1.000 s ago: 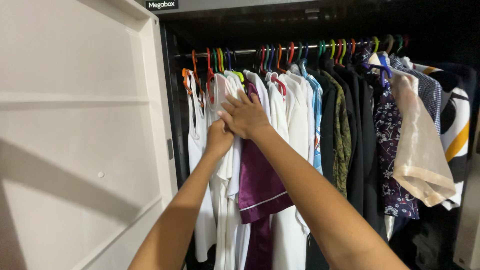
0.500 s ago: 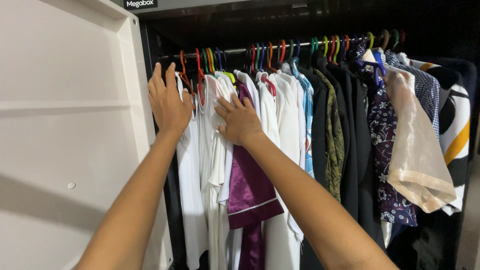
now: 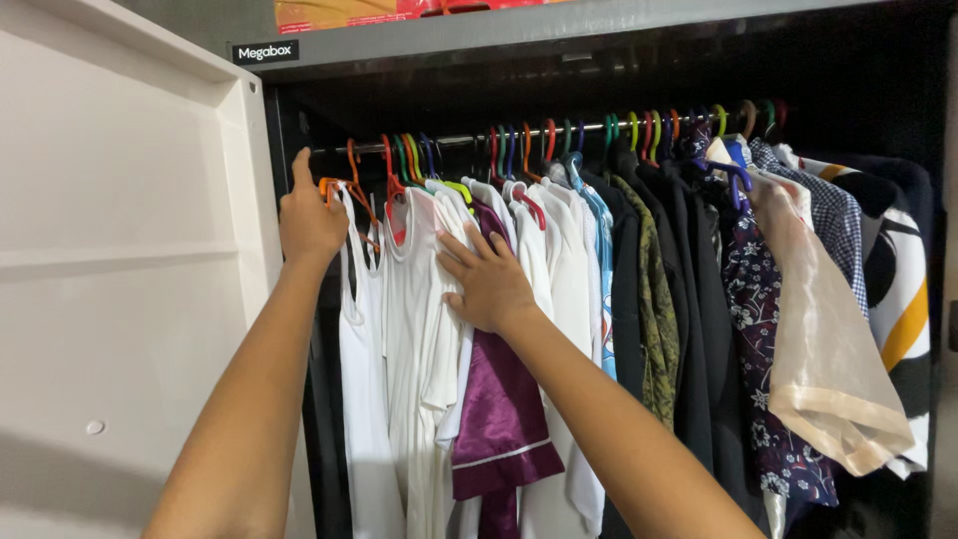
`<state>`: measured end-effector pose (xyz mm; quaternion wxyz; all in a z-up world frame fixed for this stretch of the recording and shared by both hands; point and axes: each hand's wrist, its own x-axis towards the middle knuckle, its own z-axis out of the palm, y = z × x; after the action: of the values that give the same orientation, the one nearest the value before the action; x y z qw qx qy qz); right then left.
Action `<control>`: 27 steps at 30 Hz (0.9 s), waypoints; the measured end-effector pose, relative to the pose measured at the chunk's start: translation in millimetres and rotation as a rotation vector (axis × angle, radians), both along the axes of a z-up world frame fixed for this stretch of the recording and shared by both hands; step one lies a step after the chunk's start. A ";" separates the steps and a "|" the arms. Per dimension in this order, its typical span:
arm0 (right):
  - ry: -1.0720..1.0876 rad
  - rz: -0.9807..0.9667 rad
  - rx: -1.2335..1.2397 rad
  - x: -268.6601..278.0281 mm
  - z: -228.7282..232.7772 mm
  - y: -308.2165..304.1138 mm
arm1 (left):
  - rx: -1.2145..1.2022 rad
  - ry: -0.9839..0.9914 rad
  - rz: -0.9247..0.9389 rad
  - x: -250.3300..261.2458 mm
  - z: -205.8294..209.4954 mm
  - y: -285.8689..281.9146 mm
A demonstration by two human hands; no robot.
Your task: The person removes multiple garments from a closet, one at a time, and places them on a nearby surface. The items include shirts, pants, and a robe, each taken off a hanger and set down on a blue mat.
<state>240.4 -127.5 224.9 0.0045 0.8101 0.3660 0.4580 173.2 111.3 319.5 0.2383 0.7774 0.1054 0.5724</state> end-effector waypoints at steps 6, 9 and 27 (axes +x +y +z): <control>0.017 0.044 -0.003 6.6 -2.9 -4.5 | -0.511 0.044 -0.394 23.1 39.6 6.4; 0.019 0.047 -0.009 11.6 -1.7 -7.8 | -0.491 0.200 -0.433 36.8 49.4 14.7; 0.013 0.069 -0.002 22.2 -6.3 -8.9 | 0.095 -0.307 -0.450 78.4 35.1 21.9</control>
<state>262.6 -136.4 218.5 -0.0128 0.8000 0.3942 0.4522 251.6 133.2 354.6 0.3359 0.6958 -0.1343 0.6205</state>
